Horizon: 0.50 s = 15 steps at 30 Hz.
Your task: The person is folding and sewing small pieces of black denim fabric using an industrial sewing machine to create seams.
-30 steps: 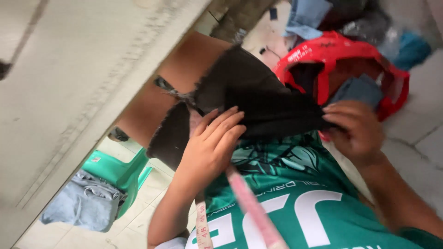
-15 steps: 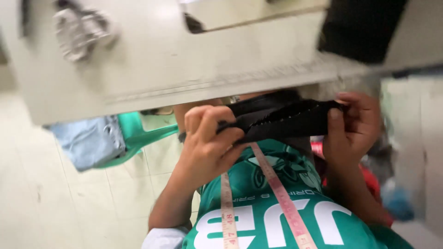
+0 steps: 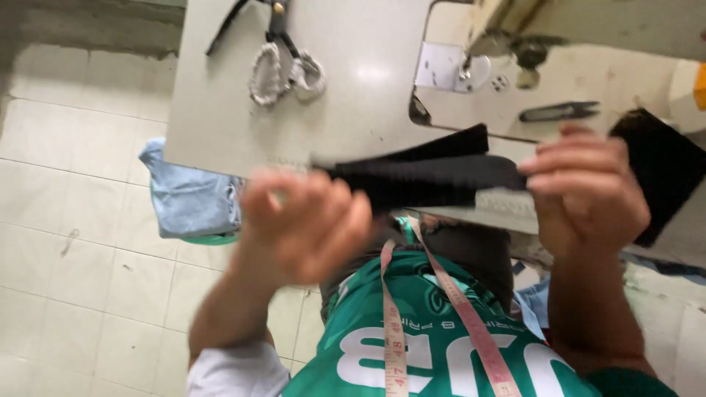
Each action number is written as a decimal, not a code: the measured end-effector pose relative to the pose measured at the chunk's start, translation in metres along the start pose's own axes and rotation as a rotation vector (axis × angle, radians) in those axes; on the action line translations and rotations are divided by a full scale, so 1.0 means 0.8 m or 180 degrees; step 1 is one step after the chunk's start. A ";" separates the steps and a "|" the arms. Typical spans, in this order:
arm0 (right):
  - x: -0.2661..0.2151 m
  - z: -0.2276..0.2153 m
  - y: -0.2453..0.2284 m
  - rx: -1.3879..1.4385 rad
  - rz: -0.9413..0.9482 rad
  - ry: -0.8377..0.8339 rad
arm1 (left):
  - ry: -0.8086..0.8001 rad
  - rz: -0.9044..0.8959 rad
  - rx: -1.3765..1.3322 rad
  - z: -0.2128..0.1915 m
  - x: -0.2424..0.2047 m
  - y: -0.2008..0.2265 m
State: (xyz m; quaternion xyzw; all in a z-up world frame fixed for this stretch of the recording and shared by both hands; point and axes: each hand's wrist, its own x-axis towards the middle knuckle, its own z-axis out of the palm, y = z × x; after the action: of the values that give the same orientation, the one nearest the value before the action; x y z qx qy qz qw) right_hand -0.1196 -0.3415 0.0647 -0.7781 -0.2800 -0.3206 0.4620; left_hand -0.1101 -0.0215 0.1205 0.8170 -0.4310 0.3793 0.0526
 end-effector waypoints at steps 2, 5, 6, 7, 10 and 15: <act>-0.024 -0.001 0.021 0.0125 -0.0122 -0.0391 | -0.0078 0.0113 -0.0498 0.005 -0.016 0.011; -0.051 0.023 0.008 0.0405 0.0788 -0.0763 | -0.0630 -0.0369 -0.0986 0.048 -0.059 0.024; -0.050 0.027 0.009 0.0405 0.0845 -0.0786 | -0.0658 -0.0392 -0.1035 0.060 -0.070 0.020; -0.050 0.031 0.009 0.0070 0.0799 -0.0809 | -0.0860 -0.0496 -0.0875 0.071 -0.081 0.017; -0.011 0.046 0.002 -0.0590 0.0831 -0.0842 | -0.1117 -0.0536 0.0028 0.101 -0.094 -0.006; 0.071 0.076 0.005 -0.1061 0.0735 -0.0627 | -0.0267 -0.1433 -0.0617 0.061 -0.010 -0.089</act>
State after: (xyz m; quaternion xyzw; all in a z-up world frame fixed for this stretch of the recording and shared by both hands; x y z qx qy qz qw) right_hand -0.0655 -0.2803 0.0834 -0.8981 -0.1759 -0.2299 0.3311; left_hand -0.0320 0.0082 0.0976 0.8987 -0.2743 0.2807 0.1959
